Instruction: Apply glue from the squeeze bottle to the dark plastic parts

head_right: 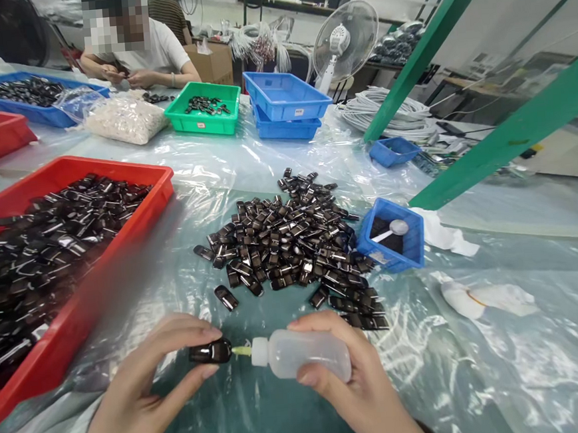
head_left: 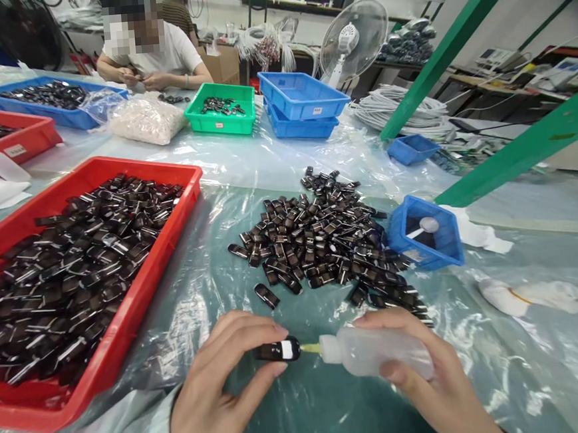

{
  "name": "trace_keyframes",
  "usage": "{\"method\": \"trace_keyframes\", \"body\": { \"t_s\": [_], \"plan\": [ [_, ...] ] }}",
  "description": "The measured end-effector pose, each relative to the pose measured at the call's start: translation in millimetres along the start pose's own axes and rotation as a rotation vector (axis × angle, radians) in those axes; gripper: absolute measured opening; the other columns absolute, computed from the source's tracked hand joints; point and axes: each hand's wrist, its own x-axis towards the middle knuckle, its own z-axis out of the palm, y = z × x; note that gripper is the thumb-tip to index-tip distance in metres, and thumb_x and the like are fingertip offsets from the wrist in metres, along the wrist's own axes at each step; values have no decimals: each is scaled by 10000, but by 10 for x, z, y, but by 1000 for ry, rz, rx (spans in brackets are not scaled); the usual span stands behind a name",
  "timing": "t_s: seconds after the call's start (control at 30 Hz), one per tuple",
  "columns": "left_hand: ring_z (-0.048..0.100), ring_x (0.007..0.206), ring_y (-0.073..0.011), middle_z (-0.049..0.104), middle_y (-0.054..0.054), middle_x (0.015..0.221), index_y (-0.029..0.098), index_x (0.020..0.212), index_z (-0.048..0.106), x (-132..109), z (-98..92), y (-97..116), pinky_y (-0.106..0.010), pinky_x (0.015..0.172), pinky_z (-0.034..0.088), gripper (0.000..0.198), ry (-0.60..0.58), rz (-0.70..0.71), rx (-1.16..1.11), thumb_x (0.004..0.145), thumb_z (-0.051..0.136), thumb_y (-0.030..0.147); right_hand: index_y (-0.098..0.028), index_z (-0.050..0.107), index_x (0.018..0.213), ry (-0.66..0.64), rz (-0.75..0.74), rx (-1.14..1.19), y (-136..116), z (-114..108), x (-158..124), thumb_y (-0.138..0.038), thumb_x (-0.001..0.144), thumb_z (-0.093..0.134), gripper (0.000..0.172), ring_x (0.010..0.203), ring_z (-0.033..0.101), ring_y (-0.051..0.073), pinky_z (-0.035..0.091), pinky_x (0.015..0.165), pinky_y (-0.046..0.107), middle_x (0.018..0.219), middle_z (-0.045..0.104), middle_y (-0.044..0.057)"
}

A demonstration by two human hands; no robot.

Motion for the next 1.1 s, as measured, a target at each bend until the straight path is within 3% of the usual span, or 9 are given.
{"method": "trace_keyframes", "body": {
  "t_s": [0.27, 0.6, 0.73, 0.83, 0.93, 1.1],
  "plan": [
    [584, 954, -147, 649, -11, 999, 211, 1105, 534, 4, 0, -6, -272, 848, 418, 276, -4, 17, 7, 864, 587, 87, -349, 612, 1019, -58, 60, 9, 74, 0, -64, -526, 869, 514, 252, 632, 650, 152, 511, 483, 177, 856, 673, 7],
    [580, 955, -143, 645, -5, 993, 218, 1101, 535, -5, 2, -11, -268, 843, 424, 254, -24, 12, 42, 879, 569, 99, -332, 620, 971, -74, 77, 73, 54, -4, -10, -558, 855, 514, 275, 552, 610, 137, 458, 446, 179, 761, 655, -4],
    [564, 1004, -133, 619, 1, 1048, 252, 1114, 533, 7, -16, -45, -229, 876, 421, 236, 74, -66, 129, 897, 555, 161, -345, 614, 999, -67, 196, 119, 81, 1, 10, -514, 874, 512, 234, 555, 603, 136, 460, 450, 184, 784, 670, -11],
    [558, 1006, -115, 583, 4, 1096, 280, 1190, 497, 23, -32, -85, -194, 887, 430, 285, 156, -161, 174, 918, 513, 198, -352, 605, 1111, -69, 304, 155, 115, 12, 33, -464, 890, 511, 265, 752, 666, 173, 526, 586, 225, 983, 699, 13],
    [535, 1078, -115, 549, 0, 1149, 313, 1259, 459, 30, -29, -123, -195, 919, 422, 337, 135, -210, 177, 938, 466, 210, -307, 582, 1170, -69, 364, 192, 182, 68, 49, -409, 867, 566, 321, 1016, 629, 232, 521, 815, 322, 1156, 665, 49],
    [512, 1124, -126, 506, -2, 1175, 344, 1218, 492, 14, 0, -149, -219, 925, 415, 303, 68, -247, 149, 954, 425, 211, -265, 548, 1116, -51, 341, 147, 311, 251, 68, -301, 847, 598, 277, 1121, 562, 238, 436, 949, 399, 1226, 619, 68]
  ]
}}
